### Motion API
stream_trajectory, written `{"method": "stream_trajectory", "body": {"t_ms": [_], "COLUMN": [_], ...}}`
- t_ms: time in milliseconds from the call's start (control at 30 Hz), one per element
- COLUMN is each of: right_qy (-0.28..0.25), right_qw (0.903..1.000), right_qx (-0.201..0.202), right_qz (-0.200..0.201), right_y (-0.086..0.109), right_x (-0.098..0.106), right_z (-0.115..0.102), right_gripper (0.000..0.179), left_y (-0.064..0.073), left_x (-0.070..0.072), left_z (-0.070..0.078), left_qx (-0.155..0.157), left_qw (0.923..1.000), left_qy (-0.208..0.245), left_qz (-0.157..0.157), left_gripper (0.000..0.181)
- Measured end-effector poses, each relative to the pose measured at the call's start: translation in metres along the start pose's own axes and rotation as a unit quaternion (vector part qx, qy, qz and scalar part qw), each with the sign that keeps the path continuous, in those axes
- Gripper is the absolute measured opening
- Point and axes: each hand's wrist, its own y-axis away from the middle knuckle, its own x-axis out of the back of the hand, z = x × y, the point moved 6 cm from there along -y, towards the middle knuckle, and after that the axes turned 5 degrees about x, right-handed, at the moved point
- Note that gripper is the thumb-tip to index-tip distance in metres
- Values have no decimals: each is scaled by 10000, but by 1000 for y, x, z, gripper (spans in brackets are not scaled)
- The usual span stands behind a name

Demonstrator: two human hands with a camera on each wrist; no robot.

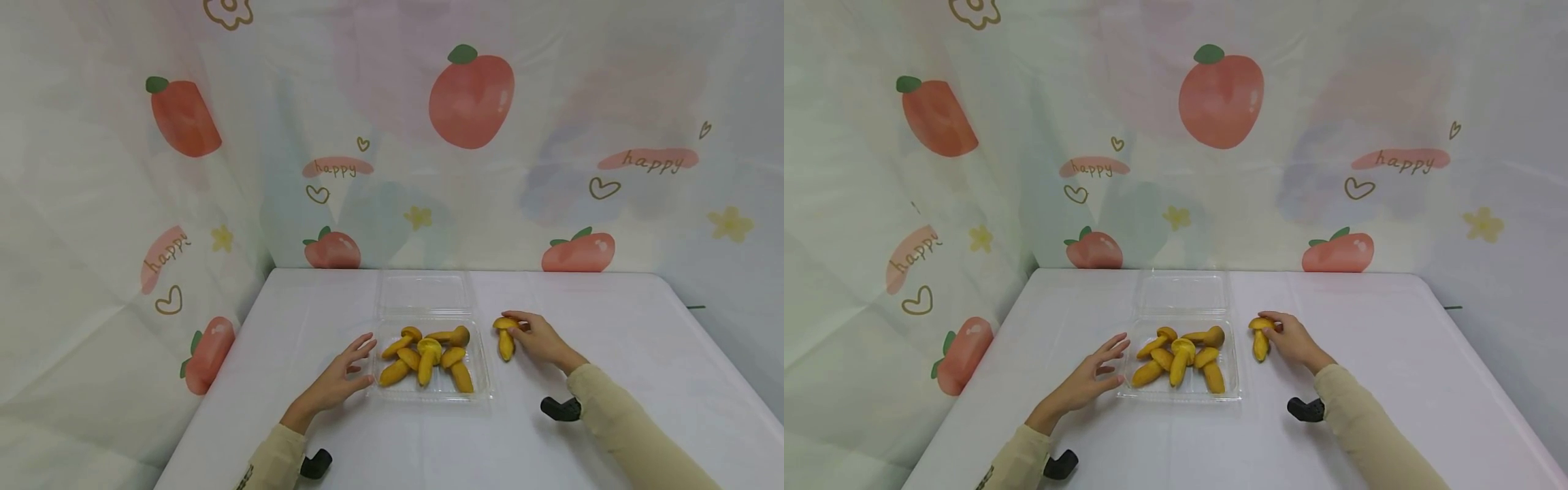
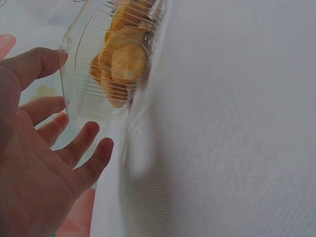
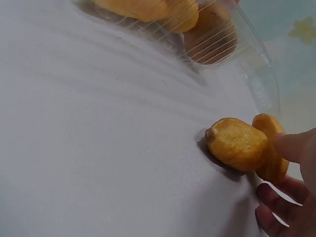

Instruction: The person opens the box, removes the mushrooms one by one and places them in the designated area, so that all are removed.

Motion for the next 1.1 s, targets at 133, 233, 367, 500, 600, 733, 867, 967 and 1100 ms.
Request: {"method": "stream_trajectory", "body": {"t_ms": [133,233,367,500,600,733,867,967,1100], "right_qy": [-154,-217,-247,-295,-327,-341,-251,-139,-85], "right_qw": [9999,9998,9997,9991,9984,9981,9982,9983,9987], "right_qx": [-41,14,-49,-290,-445,-505,-539,-558,-486], "right_qz": [11,29,22,-32,-69,-8,18,43,127], "right_y": [-3,-5,-5,-2,0,2,7,10,12], "right_x": [-2,-2,-3,-3,-2,1,5,9,13], "right_z": [6,9,10,10,9,6,4,1,-5], "right_gripper": [40,40,41,46,51,53,54,54,54], "left_y": [0,0,0,0,0,0,0,1,1], "left_x": [0,0,1,0,0,-1,0,0,1], "left_z": [0,-1,-1,-1,-3,-5,-3,-2,-1], "left_qx": [3,6,18,42,66,99,87,81,95], "left_qw": [10000,10000,10000,10000,10000,9999,9999,9999,9999], "left_qy": [12,3,-5,-12,-34,-66,-74,-98,-118], "left_qz": [-2,7,25,41,46,56,53,58,70], "left_gripper": [69,69,69,69,69,70,69,70,70]}}
